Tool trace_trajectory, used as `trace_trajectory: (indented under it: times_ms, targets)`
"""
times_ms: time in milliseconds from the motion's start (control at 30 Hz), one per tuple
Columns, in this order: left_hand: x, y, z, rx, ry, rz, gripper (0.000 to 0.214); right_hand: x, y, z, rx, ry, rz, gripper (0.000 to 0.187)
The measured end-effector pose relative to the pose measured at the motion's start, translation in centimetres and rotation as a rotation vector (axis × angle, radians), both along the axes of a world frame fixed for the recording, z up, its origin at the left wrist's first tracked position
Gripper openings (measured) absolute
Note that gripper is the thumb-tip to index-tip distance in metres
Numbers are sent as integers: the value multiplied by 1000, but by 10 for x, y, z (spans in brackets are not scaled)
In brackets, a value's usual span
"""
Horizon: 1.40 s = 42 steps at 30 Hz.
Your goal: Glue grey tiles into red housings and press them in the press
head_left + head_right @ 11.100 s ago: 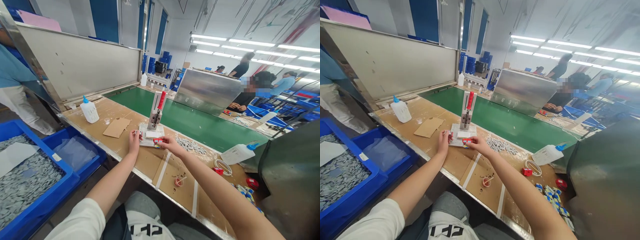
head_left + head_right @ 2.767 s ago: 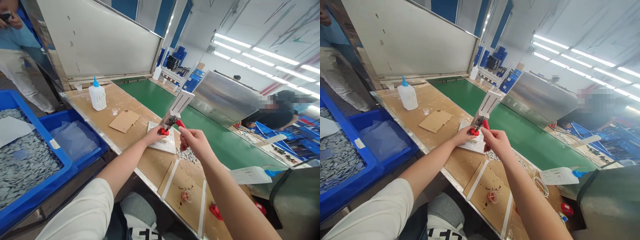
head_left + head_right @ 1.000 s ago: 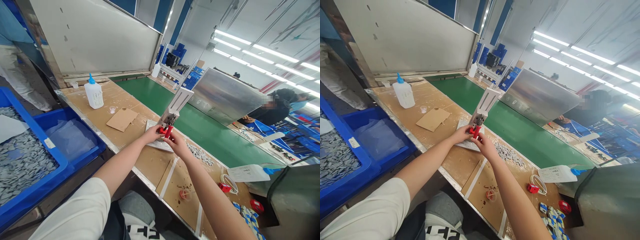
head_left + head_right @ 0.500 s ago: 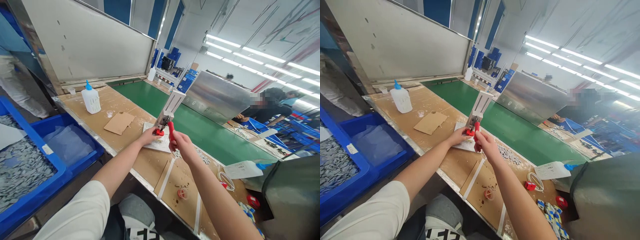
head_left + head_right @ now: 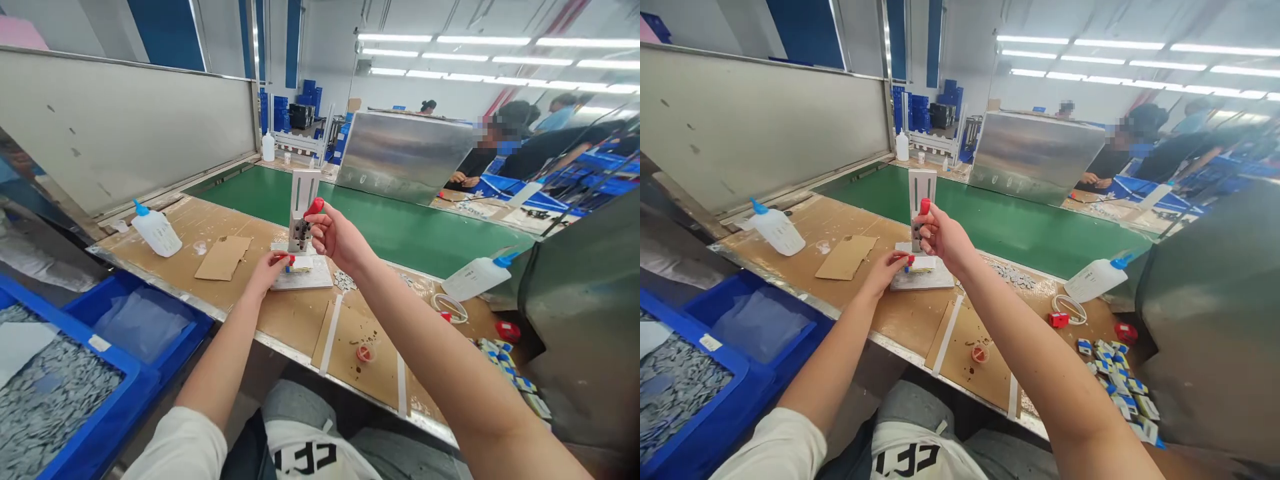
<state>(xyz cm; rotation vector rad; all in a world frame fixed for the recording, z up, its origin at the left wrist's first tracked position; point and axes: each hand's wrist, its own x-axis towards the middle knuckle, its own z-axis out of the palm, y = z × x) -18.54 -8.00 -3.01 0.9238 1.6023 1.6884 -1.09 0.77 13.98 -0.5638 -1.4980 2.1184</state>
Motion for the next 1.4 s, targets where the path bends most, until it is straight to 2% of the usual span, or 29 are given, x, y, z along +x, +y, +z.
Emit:
trace_trajectory:
  times_ms: [100, 200, 300, 367, 500, 600, 700, 867, 1100, 1267, 1400]
  targets:
    - [6, -29, 16, -6, -59, 5, 58, 3, 1, -2, 33, 15, 11, 57]
    - [18, -52, 36, 39, -171, -49, 58, 5, 0, -3, 55, 27, 19, 57]
    - [28, -64, 52, 84, -172, -75, 56, 8, 0, -3, 24, 14, 23, 53]
    - [30, -65, 56, 88, -133, -67, 55, 9, 0, -3, 9, 3, 24, 50]
    - [20, -47, 42, 29, -45, -90, 58, 10, 1, -2, -3, 12, 21, 48]
    - [7, -18, 22, -21, 83, -102, 62, 10, 2, -2, -22, 19, 22, 48]
    - [-3, 16, 5, -34, 146, -82, 55, 8, 2, -1, -22, 24, 32, 48]
    - [-11, 53, -11, 5, 159, -130, 56, 6, 1, 0, -32, 18, 21, 50]
    - [-16, 57, -28, 69, 131, -192, 66, 11, 0, -3, -65, -10, 44, 50]
    - [-15, 56, -30, 117, 136, -229, 62, 14, -1, -7, -87, -130, 108, 51]
    - [-16, 56, -31, 134, 144, -223, 61, 14, -6, -16, -16, -161, 159, 48]
